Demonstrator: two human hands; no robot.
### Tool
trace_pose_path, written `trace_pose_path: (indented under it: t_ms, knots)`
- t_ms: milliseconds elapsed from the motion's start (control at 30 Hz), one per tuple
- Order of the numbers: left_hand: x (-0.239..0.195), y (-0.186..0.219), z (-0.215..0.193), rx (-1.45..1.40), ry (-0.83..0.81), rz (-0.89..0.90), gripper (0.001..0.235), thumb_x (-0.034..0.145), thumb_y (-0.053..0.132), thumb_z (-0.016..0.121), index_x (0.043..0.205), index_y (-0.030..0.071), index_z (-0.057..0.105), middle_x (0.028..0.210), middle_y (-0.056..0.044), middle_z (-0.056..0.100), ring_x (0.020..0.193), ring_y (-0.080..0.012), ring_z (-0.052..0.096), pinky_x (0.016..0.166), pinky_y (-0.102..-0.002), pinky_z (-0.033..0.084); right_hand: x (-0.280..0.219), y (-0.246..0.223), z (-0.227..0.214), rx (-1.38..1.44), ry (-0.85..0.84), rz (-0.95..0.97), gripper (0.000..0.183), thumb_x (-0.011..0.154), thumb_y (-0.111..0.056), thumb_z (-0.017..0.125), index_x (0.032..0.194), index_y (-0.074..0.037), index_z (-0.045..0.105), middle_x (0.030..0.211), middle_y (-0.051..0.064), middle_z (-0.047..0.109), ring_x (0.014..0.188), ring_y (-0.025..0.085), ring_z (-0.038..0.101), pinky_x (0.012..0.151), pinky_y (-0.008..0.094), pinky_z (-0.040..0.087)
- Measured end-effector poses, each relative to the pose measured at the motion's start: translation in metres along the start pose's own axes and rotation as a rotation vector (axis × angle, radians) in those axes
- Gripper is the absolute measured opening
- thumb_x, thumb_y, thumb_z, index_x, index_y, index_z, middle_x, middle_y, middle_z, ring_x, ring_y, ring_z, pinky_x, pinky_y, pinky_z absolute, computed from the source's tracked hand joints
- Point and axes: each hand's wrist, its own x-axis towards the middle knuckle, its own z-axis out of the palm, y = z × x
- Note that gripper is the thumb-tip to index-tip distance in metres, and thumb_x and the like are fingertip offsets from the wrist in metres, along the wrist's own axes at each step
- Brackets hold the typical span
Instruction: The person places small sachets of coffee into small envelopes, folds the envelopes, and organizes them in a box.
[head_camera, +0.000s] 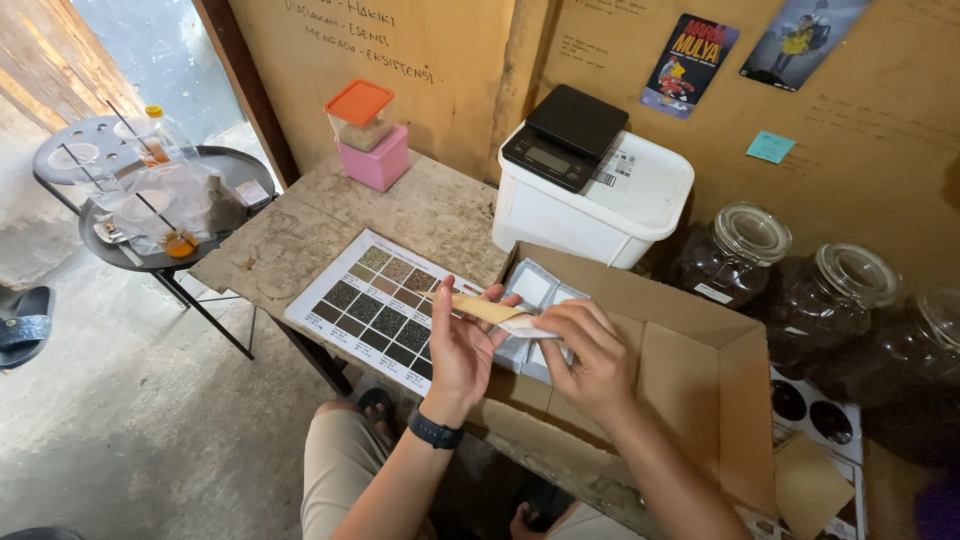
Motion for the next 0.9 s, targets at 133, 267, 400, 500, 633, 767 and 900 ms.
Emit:
trace_pose_path:
  t_ms: [133,267,400,500,633,767,900]
  knots:
    - [-0.002,0.003,0.004,-0.009,-0.004,-0.01,0.066,0.099,0.059,0.046,0.152,0.027,0.021,0.124,-0.027,0.066,0.11,-0.0442,0.07,0.089,-0.059,0.06,-0.002,0.0,0.001,-0.047,-0.002,-0.016,0.013,0.088,0.006,0.072,0.089,-0.006,0.078,0.085,0.008,0.076,0.069,0.029,0.067,0.064,0.038,0.058]
    - [-0.007,0.005,0.008,0.009,-0.022,-0.043,0.072,0.099,0.06,0.046,0.155,0.024,0.018,0.124,-0.028,0.065,0.11,-0.0431,0.071,0.091,-0.059,0.059,-0.002,-0.001,0.006,-0.035,0.045,0.01,0.012,0.09,0.005,0.071,0.09,-0.005,0.078,0.086,0.009,0.077,0.067,0.03,0.067,0.061,0.038,0.058]
    - [-0.005,0.005,0.007,-0.018,-0.011,-0.039,0.07,0.099,0.06,0.045,0.154,0.025,0.019,0.126,-0.027,0.064,0.112,-0.0431,0.07,0.093,-0.057,0.059,-0.008,0.002,0.009,-0.123,0.03,-0.057,0.01,0.086,0.001,0.075,0.093,-0.006,0.078,0.093,0.01,0.076,0.076,0.031,0.068,0.07,0.041,0.059]
    - [-0.004,0.004,0.006,-0.028,-0.007,-0.033,0.065,0.099,0.059,0.044,0.152,0.027,0.022,0.126,-0.026,0.065,0.112,-0.0427,0.07,0.092,-0.055,0.059,-0.015,0.002,0.013,-0.167,-0.008,-0.121,0.011,0.087,-0.005,0.076,0.098,-0.005,0.077,0.102,0.013,0.075,0.084,0.035,0.07,0.077,0.045,0.059]
    - [-0.005,0.004,0.007,-0.023,-0.018,-0.032,0.064,0.1,0.058,0.046,0.151,0.026,0.022,0.125,-0.025,0.067,0.111,-0.0416,0.071,0.086,-0.05,0.062,-0.016,0.003,0.013,-0.198,-0.118,-0.161,0.021,0.089,-0.011,0.074,0.107,0.0,0.072,0.119,0.023,0.068,0.105,0.048,0.067,0.092,0.055,0.055]
    - [-0.007,0.002,0.007,0.012,-0.091,-0.056,0.057,0.102,0.056,0.044,0.149,0.031,0.024,0.123,-0.023,0.068,0.111,-0.0418,0.071,0.086,-0.05,0.062,-0.004,-0.005,0.014,-0.239,-0.157,-0.165,0.022,0.093,-0.014,0.072,0.104,0.005,0.068,0.138,0.035,0.053,0.125,0.059,0.054,0.104,0.06,0.046]
    - [-0.006,-0.002,0.004,0.028,-0.157,-0.077,0.05,0.104,0.051,0.044,0.145,0.029,0.026,0.12,-0.022,0.069,0.108,-0.0408,0.072,0.083,-0.049,0.064,-0.012,0.002,0.015,-0.262,-0.276,-0.092,0.023,0.087,-0.019,0.075,0.096,0.003,0.07,0.147,0.032,0.051,0.135,0.055,0.05,0.108,0.054,0.044]
